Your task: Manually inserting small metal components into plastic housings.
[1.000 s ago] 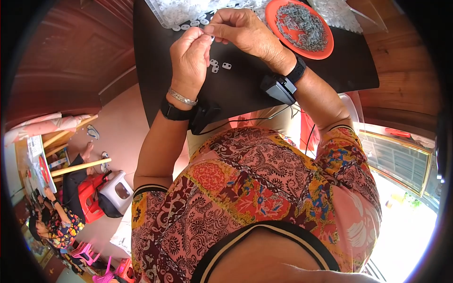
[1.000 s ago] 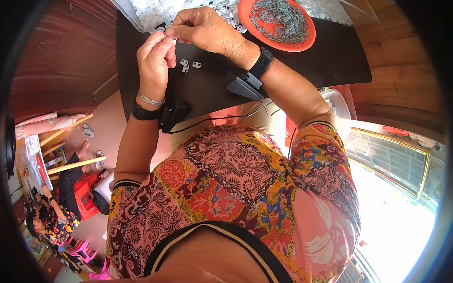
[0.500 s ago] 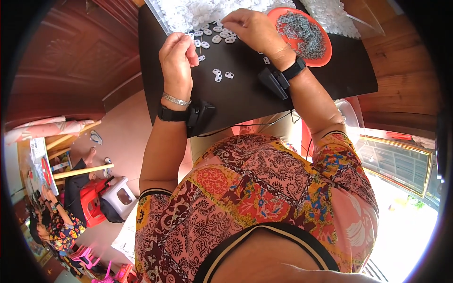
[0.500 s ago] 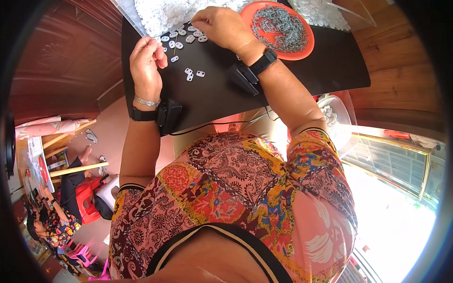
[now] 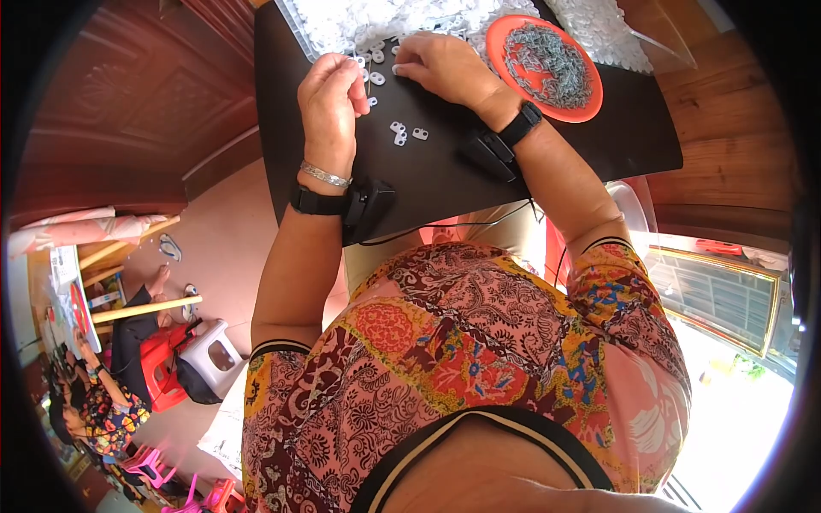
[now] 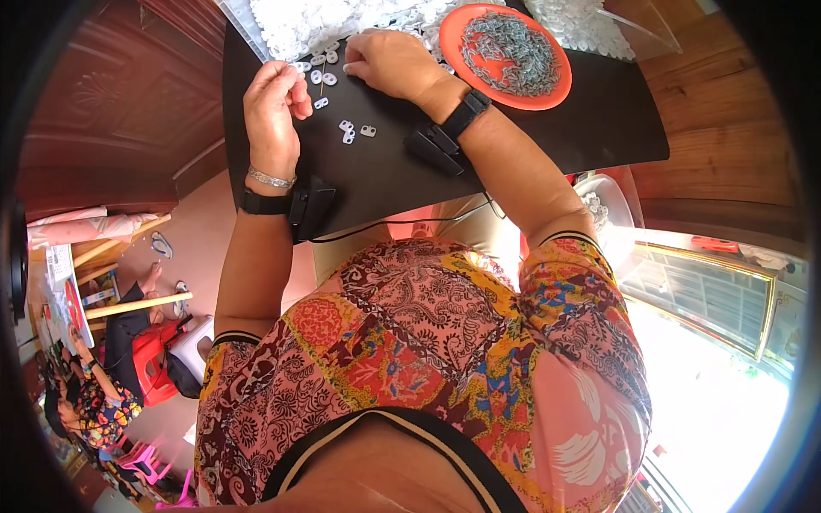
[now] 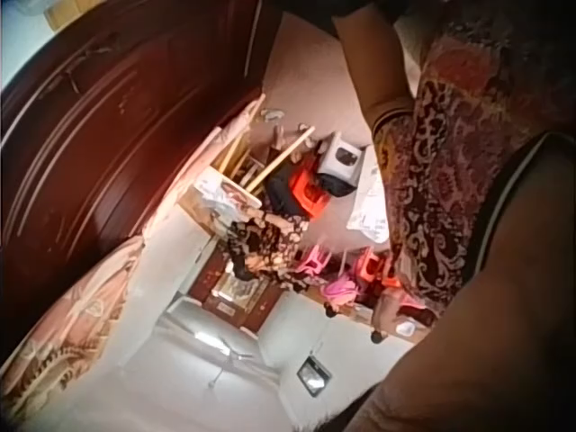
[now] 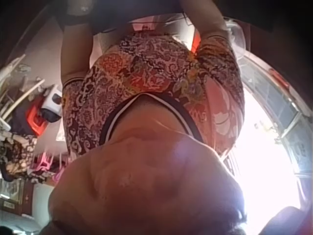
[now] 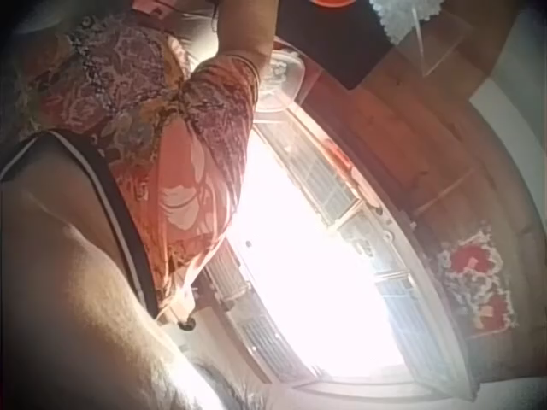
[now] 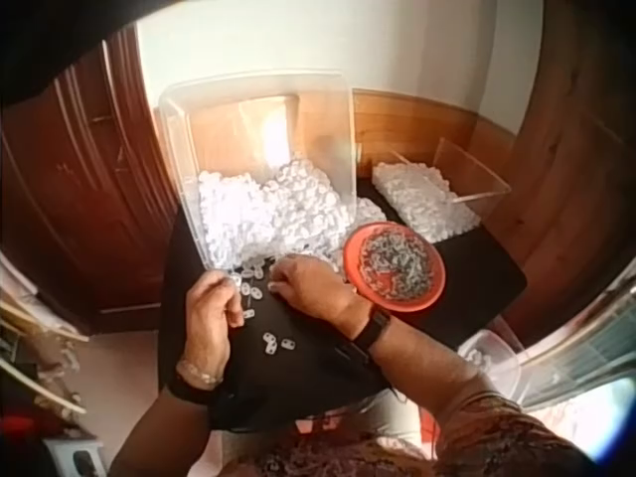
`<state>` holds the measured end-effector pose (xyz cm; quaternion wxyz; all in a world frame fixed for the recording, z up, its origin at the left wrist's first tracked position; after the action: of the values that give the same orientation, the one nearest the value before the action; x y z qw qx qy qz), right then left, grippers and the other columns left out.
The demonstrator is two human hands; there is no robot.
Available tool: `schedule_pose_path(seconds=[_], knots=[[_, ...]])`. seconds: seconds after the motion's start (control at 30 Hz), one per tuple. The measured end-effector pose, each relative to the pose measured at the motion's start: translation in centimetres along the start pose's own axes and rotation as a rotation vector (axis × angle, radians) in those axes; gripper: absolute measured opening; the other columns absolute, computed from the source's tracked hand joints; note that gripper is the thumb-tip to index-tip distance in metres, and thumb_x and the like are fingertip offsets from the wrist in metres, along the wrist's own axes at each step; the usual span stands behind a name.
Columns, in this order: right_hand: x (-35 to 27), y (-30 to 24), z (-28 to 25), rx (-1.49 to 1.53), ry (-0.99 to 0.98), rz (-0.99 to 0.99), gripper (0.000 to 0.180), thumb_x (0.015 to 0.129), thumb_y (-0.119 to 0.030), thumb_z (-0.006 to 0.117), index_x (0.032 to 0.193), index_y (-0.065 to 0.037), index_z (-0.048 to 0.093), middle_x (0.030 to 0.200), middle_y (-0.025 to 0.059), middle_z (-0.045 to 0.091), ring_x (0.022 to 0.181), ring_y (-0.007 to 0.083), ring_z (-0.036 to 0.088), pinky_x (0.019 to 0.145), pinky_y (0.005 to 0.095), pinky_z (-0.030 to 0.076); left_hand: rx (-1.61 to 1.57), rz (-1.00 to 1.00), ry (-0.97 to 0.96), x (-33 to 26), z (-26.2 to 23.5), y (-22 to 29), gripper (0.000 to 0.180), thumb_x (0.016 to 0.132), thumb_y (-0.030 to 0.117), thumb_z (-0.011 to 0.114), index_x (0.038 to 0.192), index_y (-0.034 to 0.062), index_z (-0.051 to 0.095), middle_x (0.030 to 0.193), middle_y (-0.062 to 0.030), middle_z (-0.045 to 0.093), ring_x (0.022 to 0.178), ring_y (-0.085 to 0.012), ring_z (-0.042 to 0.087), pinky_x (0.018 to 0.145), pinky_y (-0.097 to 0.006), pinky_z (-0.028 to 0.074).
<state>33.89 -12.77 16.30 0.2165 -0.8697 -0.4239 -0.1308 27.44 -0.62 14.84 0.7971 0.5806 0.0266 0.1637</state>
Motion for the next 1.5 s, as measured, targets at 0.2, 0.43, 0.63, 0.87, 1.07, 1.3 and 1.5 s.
schedule_pose_path(seconds=[0.2, 0.43, 0.63, 0.87, 1.07, 1.3, 1.5], knots=[[-0.9, 2.3, 1.0, 0.879, -0.163, 0.396, 0.022, 0.089, -0.022, 0.062, 0.096, -0.002, 0.065, 0.079, -0.0003, 0.062, 0.072, 0.0063, 0.056, 0.067, 0.021, 0.045, 0.181, -0.033, -0.092, -0.3, 1.3, -0.6, 0.013, 0.086, 0.014, 0.06, 0.082, 0.0012, 0.061, 0.073, 0.0005, 0.054, 0.065, -0.007, 0.049, 0.061, -0.02, 0.039], [-0.8, 0.1, 0.4, 0.979, -0.21, 0.313, 0.023, 0.089, -0.023, 0.064, 0.099, -0.003, 0.065, 0.081, -0.0023, 0.061, 0.073, 0.0051, 0.054, 0.067, 0.0202, 0.044, 0.263, 0.118, -0.266, -0.8, 2.7, -0.2, 0.012, 0.085, 0.007, 0.06, 0.084, -0.0043, 0.06, 0.079, -0.002, 0.055, 0.07, -0.0078, 0.049, 0.064, -0.021, 0.04], [-0.8, 0.0, 1.4, 1.01, -0.264, 0.301, 0.023, 0.089, -0.023, 0.063, 0.098, -0.002, 0.064, 0.079, -0.0021, 0.06, 0.073, 0.0058, 0.053, 0.068, 0.021, 0.044, 0.344, 0.12, -0.215, -1.1, 2.3, 0.2, 0.012, 0.085, 0.007, 0.059, 0.081, -0.0046, 0.06, 0.072, -0.0026, 0.057, 0.068, -0.008, 0.05, 0.063, -0.021, 0.041], [-1.0, 0.3, 0.7, 1.074, -0.18, 0.354, 0.022, 0.088, -0.023, 0.064, 0.095, -0.003, 0.065, 0.078, -0.0027, 0.059, 0.071, 0.0055, 0.052, 0.066, 0.021, 0.043, 0.342, 0.08, -0.201, -1.5, 2.6, 0.5, 0.013, 0.085, 0.007, 0.058, 0.079, -0.0046, 0.059, 0.071, -0.0029, 0.057, 0.067, -0.0081, 0.05, 0.062, -0.022, 0.04], [-1.0, -0.1, -0.1, 0.998, -0.195, 0.302, 0.021, 0.087, -0.022, 0.065, 0.095, -0.002, 0.065, 0.078, -0.0027, 0.06, 0.071, 0.0056, 0.052, 0.065, 0.0207, 0.043, 0.417, 0.297, -0.27, -1.6, 3.4, 1.7, 0.01, 0.084, 0.004, 0.059, 0.078, -0.0048, 0.057, 0.075, -0.0045, 0.057, 0.066, -0.0084, 0.05, 0.062, -0.023, 0.041], [-1.4, -0.2, 0.9, 1.047, -0.243, 0.344, 0.02, 0.087, -0.021, 0.064, 0.094, -0.002, 0.065, 0.079, -0.0027, 0.06, 0.071, 0.0058, 0.051, 0.065, 0.0207, 0.042, 0.365, 0.131, -0.257, -1.8, 3.1, 0.7, 0.01, 0.085, 0.005, 0.061, 0.085, -0.0049, 0.061, 0.075, -0.0031, 0.059, 0.067, -0.008, 0.054, 0.064, -0.022, 0.044], [-1.3, -0.9, 1.1, 1.08, -0.243, 0.344, 0.021, 0.088, -0.022, 0.063, 0.093, -0.001, 0.065, 0.077, -0.0026, 0.059, 0.069, 0.0066, 0.05, 0.065, 0.0209, 0.043, 0.326, 0.094, -0.171, -2.1, 2.8, 1.1, 0.011, 0.085, 0.006, 0.06, 0.084, -0.004, 0.064, 0.071, -0.0025, 0.059, 0.063, -0.0078, 0.053, 0.061, -0.021, 0.044]])
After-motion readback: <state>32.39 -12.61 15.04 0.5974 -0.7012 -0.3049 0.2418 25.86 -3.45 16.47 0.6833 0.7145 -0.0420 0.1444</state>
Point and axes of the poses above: each hand's wrist, its own x-axis towards the middle knuckle, its own z-axis out of the palm, y = z × x, the point moved 10 cm from there along x, towards the middle knuckle
